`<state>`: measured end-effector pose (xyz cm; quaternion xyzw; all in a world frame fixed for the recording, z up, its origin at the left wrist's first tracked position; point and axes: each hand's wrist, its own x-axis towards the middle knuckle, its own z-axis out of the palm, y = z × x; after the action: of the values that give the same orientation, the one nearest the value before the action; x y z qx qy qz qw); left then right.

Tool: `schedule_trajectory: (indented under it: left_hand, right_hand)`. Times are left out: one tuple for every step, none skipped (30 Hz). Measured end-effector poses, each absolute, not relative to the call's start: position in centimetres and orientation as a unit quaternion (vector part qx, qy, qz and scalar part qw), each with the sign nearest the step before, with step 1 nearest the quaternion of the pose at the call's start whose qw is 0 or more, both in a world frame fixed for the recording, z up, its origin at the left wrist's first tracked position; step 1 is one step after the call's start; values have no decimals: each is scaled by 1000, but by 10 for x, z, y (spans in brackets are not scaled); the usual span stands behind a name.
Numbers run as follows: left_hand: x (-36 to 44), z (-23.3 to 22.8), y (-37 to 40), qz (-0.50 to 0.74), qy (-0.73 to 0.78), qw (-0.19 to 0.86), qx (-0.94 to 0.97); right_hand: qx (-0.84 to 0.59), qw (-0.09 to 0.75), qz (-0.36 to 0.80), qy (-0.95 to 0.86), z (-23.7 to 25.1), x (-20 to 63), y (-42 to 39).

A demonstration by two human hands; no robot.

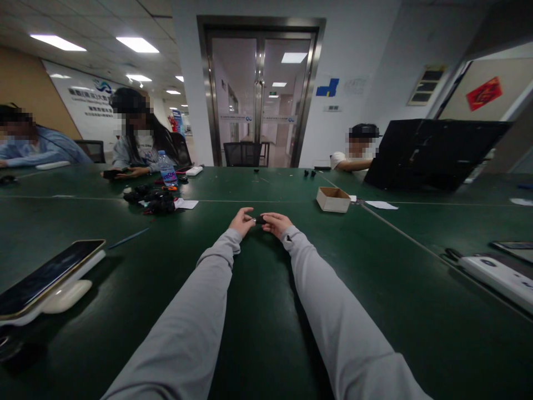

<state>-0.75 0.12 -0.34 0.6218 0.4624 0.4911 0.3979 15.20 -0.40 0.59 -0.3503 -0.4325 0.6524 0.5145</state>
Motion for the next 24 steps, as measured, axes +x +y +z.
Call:
schedule_trajectory:
  left_hand:
    - [-7,-3,1,490,465,402,618]
    - [-7,-3,1,482,467,409,618]
    - [-8,-3,0,471,467,416,621]
    - [-8,-3,0,464,466,418,627]
    - [-8,-3,0,466,464,411,631]
    - [-8,-3,0,475,463,398,634]
    - [-8,-3,0,483,464,389,633]
    - [-8,-3,0,486,465,389,630]
    - [-8,-2,-1,484,466,395,626]
    - [-8,-1,-1,478,467,403,625]
    - [-8,0,-2,470,465,412,626]
    - [-8,1,-3,466,463,417,628]
    - [-8,2,-4,469,461,415,629]
    - [-8,3,-5,474,461,411,628]
    - [-7,4,-6,478,462,408,626]
    - [-7,5,-6,478,462,411,624]
    - [-7,5,-7,476,462,414,623]
    - [-7,4,-6,472,461,418,624]
    - [-8,4,-6,467,459,420,628]
    - [-8,3,-5,463,457,421,632]
    - [-8,2,-4,462,456,422,633]
    - [-8,1,-3,462,455,425,632]
    - [-8,1,-2,461,455,429,630]
    - [-8,1,-2,460,455,435,627]
  right_hand:
    - [-350,514,652,-433,6,152,-4]
    - [-351,513,652,-434,6,152,-4]
    - [-351,511,652,-436,5,152,-4]
    - [-352,510,651,-438,5,152,-4]
    - [-352,510,650,-438,5,152,-3]
    - [-353,510,650,-439,5,152,-3]
    - [-353,509,651,-439,5,152,-3]
    - [-354,508,651,-439,6,152,-3]
    - [-355,507,652,-439,6,152,-3]
    - [-356,506,651,-439,6,152,-4]
    - [-357,505,651,-441,6,152,-4]
    - [-356,505,650,-442,6,152,-4]
    - [-355,505,649,-444,6,152,-4]
    - [-354,504,650,-445,7,153,-5]
    - [-353,503,650,-446,7,153,-5]
    - [-352,503,651,-447,7,153,-5]
    - [-351,503,651,-448,7,153,-5]
    - [-351,502,651,-448,7,152,-5]
    - [-351,502,651,-448,7,152,-5]
    - [-351,502,651,-449,7,152,-5]
    - [-352,501,651,-449,7,152,-5]
    - [-353,500,652,-448,7,151,-5]
    - [-354,500,651,-448,7,151,-5]
    - [-356,500,651,-448,7,151,-5]
